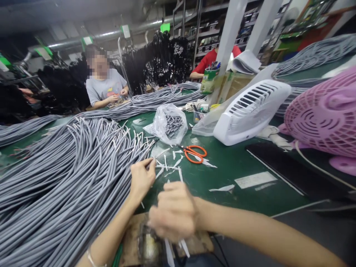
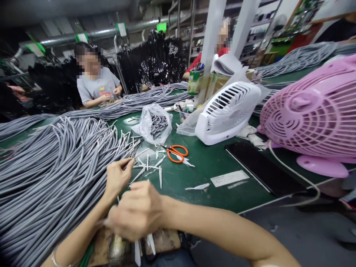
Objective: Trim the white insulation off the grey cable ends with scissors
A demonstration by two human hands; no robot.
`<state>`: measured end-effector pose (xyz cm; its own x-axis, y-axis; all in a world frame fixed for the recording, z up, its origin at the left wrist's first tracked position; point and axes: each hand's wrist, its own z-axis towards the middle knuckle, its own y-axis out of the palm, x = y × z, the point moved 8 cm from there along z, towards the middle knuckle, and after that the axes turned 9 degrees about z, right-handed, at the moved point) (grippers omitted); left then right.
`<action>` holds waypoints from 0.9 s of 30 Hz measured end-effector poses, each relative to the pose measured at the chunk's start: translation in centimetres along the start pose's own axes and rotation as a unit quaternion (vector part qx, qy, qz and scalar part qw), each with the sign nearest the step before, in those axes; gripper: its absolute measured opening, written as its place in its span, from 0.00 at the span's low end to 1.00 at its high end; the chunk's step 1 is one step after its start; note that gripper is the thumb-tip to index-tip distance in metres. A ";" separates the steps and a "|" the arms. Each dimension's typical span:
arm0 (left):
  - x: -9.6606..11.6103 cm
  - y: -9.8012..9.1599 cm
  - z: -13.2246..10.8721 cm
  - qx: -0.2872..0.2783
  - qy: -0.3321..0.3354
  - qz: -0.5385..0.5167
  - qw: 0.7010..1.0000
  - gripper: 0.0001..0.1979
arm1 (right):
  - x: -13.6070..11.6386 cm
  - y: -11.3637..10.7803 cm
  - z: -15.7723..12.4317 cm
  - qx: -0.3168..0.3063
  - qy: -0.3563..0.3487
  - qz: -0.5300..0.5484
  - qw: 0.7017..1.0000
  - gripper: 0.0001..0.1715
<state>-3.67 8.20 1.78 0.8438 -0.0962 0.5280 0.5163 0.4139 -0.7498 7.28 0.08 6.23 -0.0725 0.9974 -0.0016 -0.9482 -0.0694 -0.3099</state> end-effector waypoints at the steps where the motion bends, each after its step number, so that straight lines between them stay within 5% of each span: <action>1: -0.2 0.2 0.2 -0.010 -0.014 -0.012 1.000 0.13 | -0.5 0.2 0.1 -0.010 -0.013 0.008 1.000 0.21; 6: -0.4 -1.1 0.2 0.001 -0.043 -0.120 0.992 0.14 | 5.2 -1.0 -1.1 -0.061 0.230 -0.152 0.959 0.16; 8: -0.4 -1.2 0.0 -0.014 -0.051 -0.156 0.986 0.15 | 6.9 -2.2 -1.5 -0.050 0.276 -0.196 0.940 0.15; 17: -0.1 -0.3 -0.7 -0.064 -0.060 -0.206 0.975 0.16 | 7.5 -2.2 -1.8 -0.053 0.302 -0.185 0.934 0.15; 24: 0.7 0.2 -0.9 -0.103 -0.040 -0.209 0.972 0.16 | 8.9 -2.0 -2.2 -0.030 0.352 -0.049 0.934 0.16; 27: -0.2 0.5 -0.3 -0.081 -0.063 -0.233 0.967 0.15 | 6.8 -1.4 -1.5 -0.014 0.286 -0.033 0.958 0.16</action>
<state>-3.51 8.16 1.16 0.4954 -0.1220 0.8600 0.8605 0.2041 -0.4667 8.60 7.01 5.28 0.1758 0.8487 -0.4988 -0.9354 -0.0138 -0.3532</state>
